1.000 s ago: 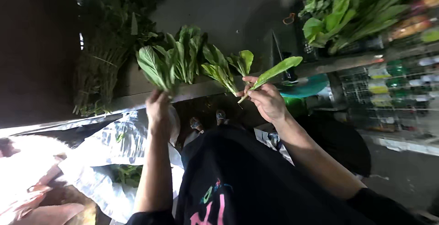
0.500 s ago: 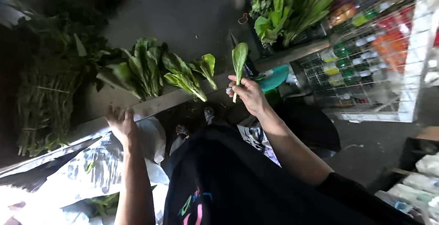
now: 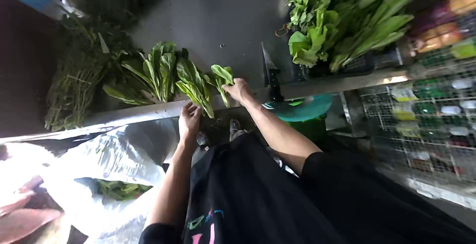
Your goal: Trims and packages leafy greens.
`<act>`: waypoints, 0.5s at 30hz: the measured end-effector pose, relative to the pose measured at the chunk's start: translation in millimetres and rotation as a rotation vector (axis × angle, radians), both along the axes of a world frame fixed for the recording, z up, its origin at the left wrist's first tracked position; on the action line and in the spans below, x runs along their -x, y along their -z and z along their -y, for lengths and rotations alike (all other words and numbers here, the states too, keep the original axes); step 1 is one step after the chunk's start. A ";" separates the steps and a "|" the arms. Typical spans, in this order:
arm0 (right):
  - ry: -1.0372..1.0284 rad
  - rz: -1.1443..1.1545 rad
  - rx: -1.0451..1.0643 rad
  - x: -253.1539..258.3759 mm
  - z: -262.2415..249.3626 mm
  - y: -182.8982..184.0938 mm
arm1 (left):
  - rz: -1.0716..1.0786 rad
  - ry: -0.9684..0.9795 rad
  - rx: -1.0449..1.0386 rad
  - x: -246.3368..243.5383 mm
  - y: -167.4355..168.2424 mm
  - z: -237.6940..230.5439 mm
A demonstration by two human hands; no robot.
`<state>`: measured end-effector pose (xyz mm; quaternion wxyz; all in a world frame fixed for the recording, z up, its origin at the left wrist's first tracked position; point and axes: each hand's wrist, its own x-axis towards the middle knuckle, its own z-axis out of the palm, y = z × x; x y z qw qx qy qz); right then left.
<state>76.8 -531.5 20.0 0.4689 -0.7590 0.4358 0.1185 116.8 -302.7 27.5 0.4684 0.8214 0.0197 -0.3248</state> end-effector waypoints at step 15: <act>0.291 0.505 -0.675 43.2 30.4 9.9 | -0.059 -0.343 0.013 -24.8 5.6 55.4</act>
